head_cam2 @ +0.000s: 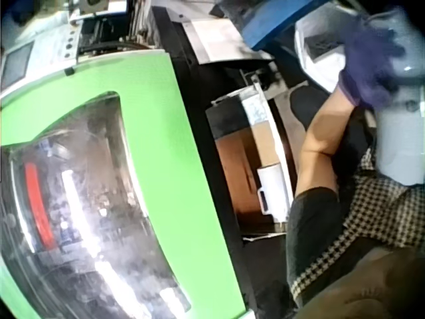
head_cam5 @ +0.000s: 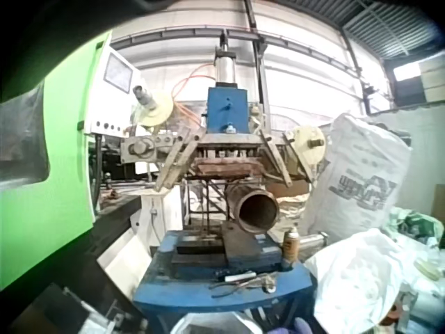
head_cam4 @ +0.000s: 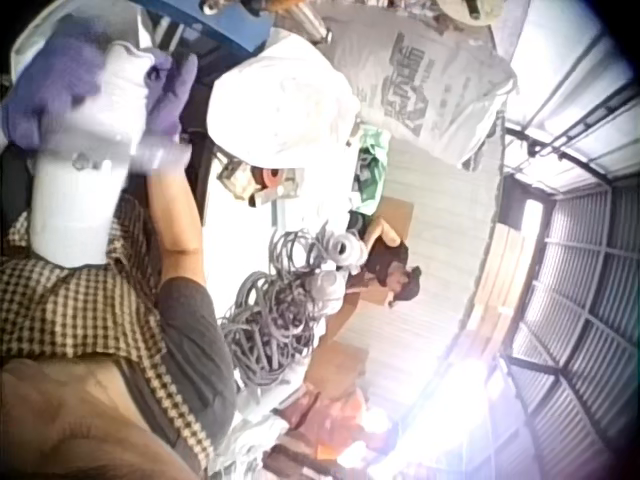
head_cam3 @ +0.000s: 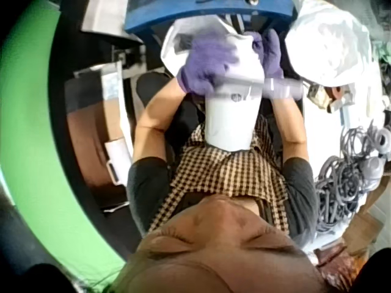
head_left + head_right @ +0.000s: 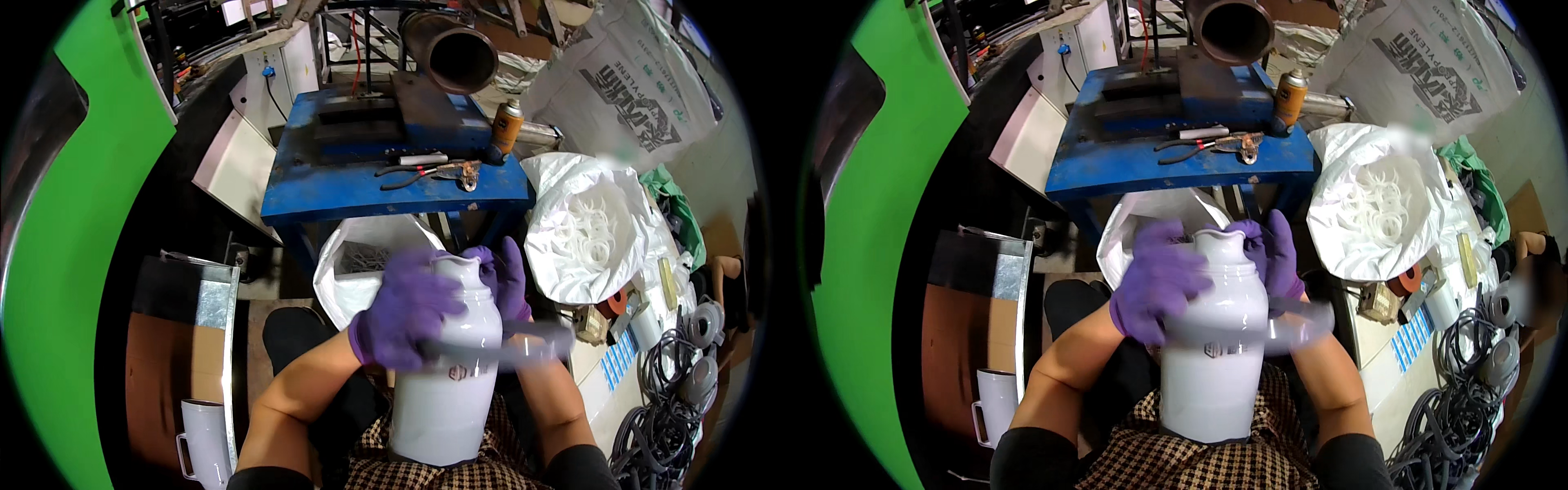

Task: The person repeatedly picks up white plastic containers, attaches handles, and places them into a cardboard box. The task involves repetitive pick-and-place actions with visible handling of containers and handles.

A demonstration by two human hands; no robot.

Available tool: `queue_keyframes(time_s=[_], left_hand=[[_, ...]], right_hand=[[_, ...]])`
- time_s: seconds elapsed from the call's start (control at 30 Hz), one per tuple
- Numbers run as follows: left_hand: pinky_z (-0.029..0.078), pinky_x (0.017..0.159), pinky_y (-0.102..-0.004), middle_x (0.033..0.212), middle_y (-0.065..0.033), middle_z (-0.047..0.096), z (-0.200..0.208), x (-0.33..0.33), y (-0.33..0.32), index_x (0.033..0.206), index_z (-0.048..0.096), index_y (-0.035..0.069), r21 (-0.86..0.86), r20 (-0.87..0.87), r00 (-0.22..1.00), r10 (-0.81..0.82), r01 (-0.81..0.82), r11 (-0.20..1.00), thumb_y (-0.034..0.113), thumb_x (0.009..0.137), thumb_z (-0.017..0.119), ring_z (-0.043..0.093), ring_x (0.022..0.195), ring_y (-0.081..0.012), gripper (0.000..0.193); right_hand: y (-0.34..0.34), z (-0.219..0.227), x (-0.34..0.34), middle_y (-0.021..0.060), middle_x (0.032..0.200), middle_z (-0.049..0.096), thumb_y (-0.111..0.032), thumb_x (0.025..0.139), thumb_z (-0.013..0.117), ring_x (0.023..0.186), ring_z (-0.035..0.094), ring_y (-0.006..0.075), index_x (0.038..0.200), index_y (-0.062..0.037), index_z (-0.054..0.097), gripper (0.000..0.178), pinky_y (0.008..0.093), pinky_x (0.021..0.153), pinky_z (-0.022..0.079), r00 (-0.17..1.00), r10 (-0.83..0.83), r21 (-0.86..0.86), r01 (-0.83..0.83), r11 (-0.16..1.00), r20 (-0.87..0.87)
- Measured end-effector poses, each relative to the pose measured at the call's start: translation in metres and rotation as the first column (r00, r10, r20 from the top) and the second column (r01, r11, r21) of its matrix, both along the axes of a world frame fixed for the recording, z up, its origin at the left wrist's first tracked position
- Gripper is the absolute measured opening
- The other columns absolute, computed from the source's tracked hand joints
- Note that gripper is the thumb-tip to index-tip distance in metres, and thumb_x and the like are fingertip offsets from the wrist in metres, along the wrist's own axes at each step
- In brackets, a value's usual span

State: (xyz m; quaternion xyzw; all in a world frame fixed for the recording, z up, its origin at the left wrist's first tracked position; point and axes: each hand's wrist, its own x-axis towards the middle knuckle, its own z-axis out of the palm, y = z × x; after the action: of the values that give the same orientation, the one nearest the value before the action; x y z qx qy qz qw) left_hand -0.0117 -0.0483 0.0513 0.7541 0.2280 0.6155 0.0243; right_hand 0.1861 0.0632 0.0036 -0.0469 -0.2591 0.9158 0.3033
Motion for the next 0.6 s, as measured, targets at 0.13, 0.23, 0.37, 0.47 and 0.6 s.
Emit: queue_keyframes(time_s=[0.13, 0.23, 0.37, 0.47, 0.6], left_hand=[[0.045, 0.098, -0.0327, 0.115, -0.0104, 0.068, -0.021, 0.004, 0.013, 0.111, 0.064, -0.001, -0.509, 0.751, 0.651, 0.111, 0.464, 0.725, 0.018, 0.106, 0.046, 0.062, 0.103, -0.0208, 0.026], [0.045, 0.1, -0.0335, 0.118, -0.0128, 0.066, -0.039, 0.011, 0.02, 0.12, 0.062, -0.004, -0.468, 0.724, 0.689, 0.043, 0.444, 0.764, 0.019, 0.107, 0.045, 0.06, 0.109, -0.0195, 0.031], [0.04, 0.111, -0.0438, 0.113, -0.0153, 0.07, 0.008, 0.022, -0.006, 0.095, 0.072, 0.001, -0.385, 0.228, 0.973, -0.024, 0.113, 0.916, 0.015, 0.098, 0.052, 0.063, 0.109, -0.0305, 0.024], [0.035, 0.117, -0.05, 0.118, -0.0186, 0.071, -0.03, 0.02, -0.009, 0.098, 0.074, 0.003, -0.473, 0.233, 0.929, -0.287, 0.367, 0.801, 0.044, 0.1, 0.054, 0.064, 0.115, -0.0343, 0.045], [0.044, 0.109, -0.0423, 0.132, -0.0176, 0.062, -0.061, 0.001, 0.003, 0.13, 0.057, -0.007, -0.513, 0.462, 0.88, 0.114, 0.16, 0.844, 0.041, 0.111, 0.037, 0.062, 0.116, -0.0297, 0.055]], right_hand=[[0.007, -0.003, -0.005, 0.0227, 0.127, 0.066, -0.057, 0.104, 0.046, 0.117, 0.065, 0.0347, 0.126, 0.0009, 0.063, 0.064, 0.0492, 0.107, 0.049, 0.997, 0.073, -0.059, -0.075, 0.995, -0.035], [-0.01, 0.019, 0.004, 0.0208, 0.134, 0.063, -0.05, 0.105, 0.051, 0.121, 0.063, 0.0309, 0.14, 0.0024, 0.052, 0.063, 0.047, 0.108, 0.049, 0.999, 0.033, -0.097, -0.03, 0.995, 0.023], [-0.005, 0.035, 0.045, 0.0086, 0.115, 0.066, -0.03, 0.096, 0.07, 0.101, 0.062, 0.0145, 0.123, 0.0001, 0.06, 0.041, 0.0291, 0.089, 0.051, 0.785, -0.4, 0.63, 0.015, 0.777, 0.473], [0.001, 0.056, 0.099, -0.0009, 0.093, 0.06, -0.032, 0.095, 0.072, 0.085, 0.054, 0.0071, 0.1, -0.0051, 0.064, 0.028, 0.0262, 0.076, 0.047, 0.527, -0.594, 0.637, 0.124, 0.761, 0.608], [0.017, 0.047, 0.245, 0.0095, 0.116, 0.07, -0.025, 0.104, 0.055, 0.107, 0.067, 0.0215, 0.124, -0.0029, 0.065, 0.031, 0.038, 0.096, 0.055, 0.627, -0.774, 0.04, 0.779, 0.626, -0.092]])
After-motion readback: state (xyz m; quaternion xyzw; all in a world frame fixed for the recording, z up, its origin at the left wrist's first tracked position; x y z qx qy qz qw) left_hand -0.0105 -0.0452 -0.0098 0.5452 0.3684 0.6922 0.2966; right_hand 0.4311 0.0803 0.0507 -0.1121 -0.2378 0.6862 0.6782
